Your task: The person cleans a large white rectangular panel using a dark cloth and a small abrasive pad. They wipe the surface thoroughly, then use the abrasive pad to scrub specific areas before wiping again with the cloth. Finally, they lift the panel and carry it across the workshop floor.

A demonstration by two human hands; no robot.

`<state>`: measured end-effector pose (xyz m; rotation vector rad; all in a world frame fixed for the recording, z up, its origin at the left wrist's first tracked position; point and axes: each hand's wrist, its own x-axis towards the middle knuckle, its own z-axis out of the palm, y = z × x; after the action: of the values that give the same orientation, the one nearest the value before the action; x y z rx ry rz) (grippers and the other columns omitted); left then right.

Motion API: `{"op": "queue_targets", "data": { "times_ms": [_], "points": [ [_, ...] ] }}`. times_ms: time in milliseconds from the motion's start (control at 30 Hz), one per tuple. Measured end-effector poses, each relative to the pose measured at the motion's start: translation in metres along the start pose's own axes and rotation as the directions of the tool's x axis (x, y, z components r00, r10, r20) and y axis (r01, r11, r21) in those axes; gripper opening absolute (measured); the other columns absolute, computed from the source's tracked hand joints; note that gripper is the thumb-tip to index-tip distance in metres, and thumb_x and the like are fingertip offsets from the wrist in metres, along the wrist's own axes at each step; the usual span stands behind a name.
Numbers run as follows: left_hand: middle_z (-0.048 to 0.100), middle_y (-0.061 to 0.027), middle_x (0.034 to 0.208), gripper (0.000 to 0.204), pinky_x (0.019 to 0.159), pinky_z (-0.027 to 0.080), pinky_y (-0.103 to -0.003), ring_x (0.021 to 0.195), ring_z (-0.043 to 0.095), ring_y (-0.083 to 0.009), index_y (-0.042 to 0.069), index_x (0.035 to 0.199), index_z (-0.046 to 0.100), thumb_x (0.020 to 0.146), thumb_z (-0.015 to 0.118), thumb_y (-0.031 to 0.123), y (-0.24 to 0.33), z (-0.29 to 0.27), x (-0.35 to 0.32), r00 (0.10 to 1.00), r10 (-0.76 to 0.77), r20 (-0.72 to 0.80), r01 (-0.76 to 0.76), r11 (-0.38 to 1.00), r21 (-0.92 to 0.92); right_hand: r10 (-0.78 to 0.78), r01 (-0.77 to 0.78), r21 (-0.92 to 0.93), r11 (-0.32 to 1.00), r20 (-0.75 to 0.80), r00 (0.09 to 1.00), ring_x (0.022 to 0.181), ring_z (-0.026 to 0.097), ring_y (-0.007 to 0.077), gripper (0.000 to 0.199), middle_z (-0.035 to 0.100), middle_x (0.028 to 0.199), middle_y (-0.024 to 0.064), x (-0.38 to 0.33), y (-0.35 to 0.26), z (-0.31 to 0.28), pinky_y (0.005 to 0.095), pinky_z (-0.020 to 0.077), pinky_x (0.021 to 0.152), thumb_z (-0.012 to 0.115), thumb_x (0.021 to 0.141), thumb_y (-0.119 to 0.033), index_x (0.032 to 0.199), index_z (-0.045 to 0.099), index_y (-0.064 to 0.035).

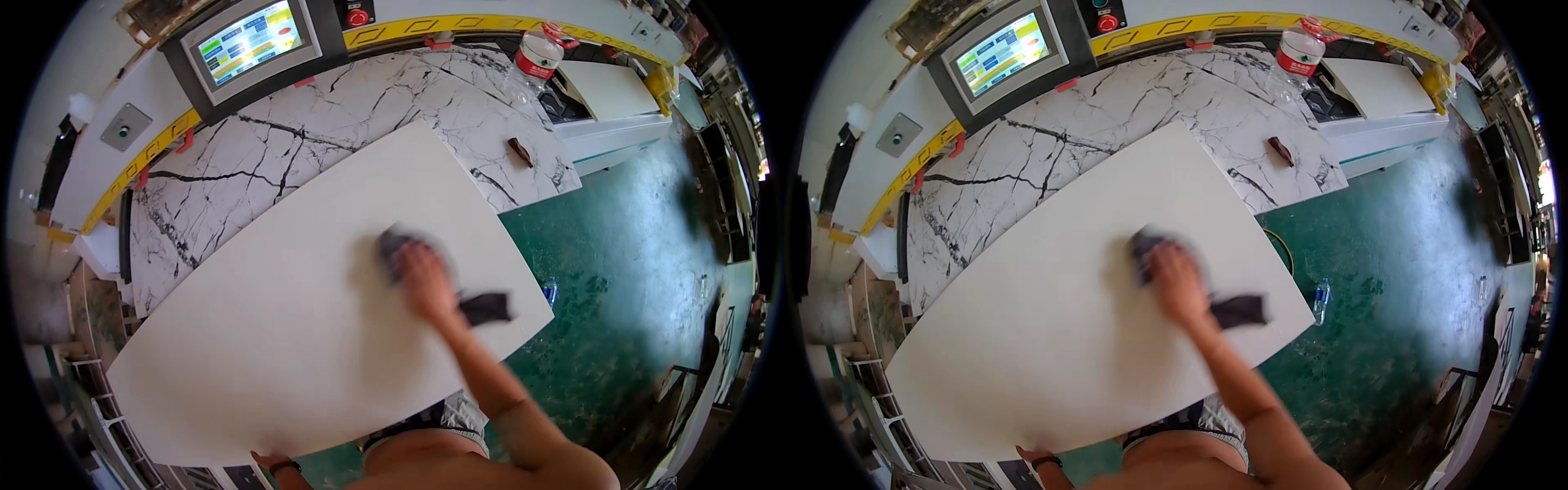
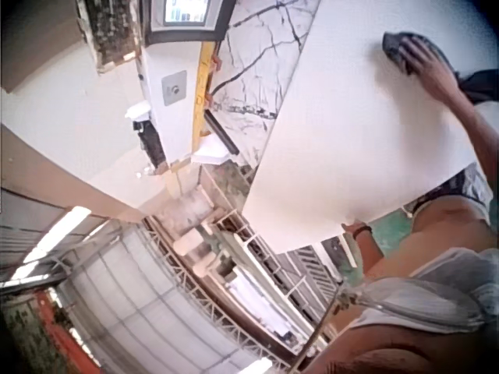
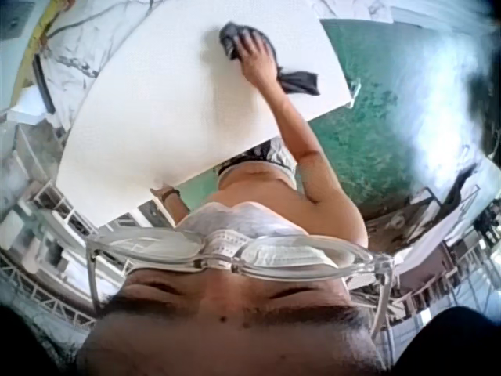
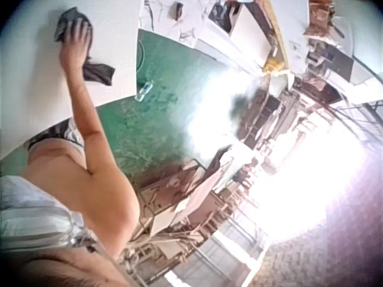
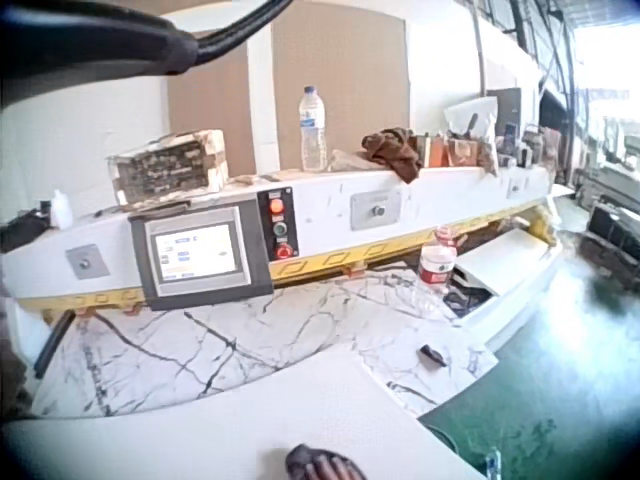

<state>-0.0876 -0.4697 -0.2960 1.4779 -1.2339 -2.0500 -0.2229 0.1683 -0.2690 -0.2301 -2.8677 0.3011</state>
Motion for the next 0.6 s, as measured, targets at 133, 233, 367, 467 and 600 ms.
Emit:
{"op": "queue_targets", "data": {
  "times_ms": [133,233,367,467,600],
  "points": [
    [0.046,-0.017,0.148,0.076,0.109,0.036,-0.058,0.134,0.043,-0.0392,0.007,0.148,0.042,0.096,0.034,0.062,-0.008,0.03,-0.02,0.996,-0.085,0.028,0.084,0.996,0.036,-0.514,0.462,0.423,0.78,0.013,0.858,0.135,0.047,0.0273,0.043,0.051,0.146,0.006,-0.09,-0.214,0.032,0.0459,0.036,0.114,0.051,0.092,-0.019,0.135,0.057,-0.0129],
    [0.045,-0.0181,0.149,0.076,0.11,0.036,-0.058,0.135,0.042,-0.0399,0.007,0.149,0.039,0.097,0.031,0.062,0.039,-0.013,-0.006,0.997,0.009,0.071,-0.011,1.0,0.017,-0.57,0.406,0.62,0.672,0.081,0.818,0.13,0.052,0.0254,0.038,0.058,0.137,0.0073,-0.037,-0.249,0.02,0.0422,0.038,0.112,0.053,0.092,-0.023,0.127,0.062,-0.012],
    [0.045,-0.0162,0.149,0.073,0.11,0.038,-0.056,0.134,0.044,-0.0385,0.005,0.148,0.04,0.099,0.03,0.057,0.005,0.01,-0.016,0.98,-0.13,0.154,0.136,0.99,-0.032,0.097,-0.072,0.257,0.964,-0.084,0.992,0.133,0.049,0.029,0.04,0.056,0.139,0.014,0.057,-0.004,0.042,0.042,0.0327,0.116,0.048,0.097,-0.018,0.134,0.055,-0.0052],
    [0.048,-0.0147,0.147,0.068,0.109,0.04,-0.054,0.133,0.046,-0.037,0.004,0.145,0.044,0.098,0.034,0.052,0.016,-0.004,-0.012,0.96,-0.105,0.258,0.136,0.985,-0.105,0.329,-0.289,0.168,0.943,-0.321,0.888,0.13,0.05,0.0354,0.047,0.055,0.14,0.0154,-0.003,0.152,-0.01,0.0442,0.0419,0.108,0.052,0.089,-0.01,0.136,0.056,-0.008],
    [0.052,-0.0145,0.143,0.061,0.106,0.043,-0.052,0.13,0.048,-0.0356,0.004,0.14,0.049,0.096,0.041,0.045,0.005,-0.009,-0.01,0.865,-0.189,0.464,0.284,0.948,-0.142,0.356,-0.416,-0.062,0.907,-0.413,0.838,0.121,0.054,0.0429,0.05,0.058,0.134,0.0194,-0.147,0.15,-0.051,0.0496,0.0463,0.101,0.061,0.085,-0.013,0.134,0.058,-0.0053]
  ]
}}
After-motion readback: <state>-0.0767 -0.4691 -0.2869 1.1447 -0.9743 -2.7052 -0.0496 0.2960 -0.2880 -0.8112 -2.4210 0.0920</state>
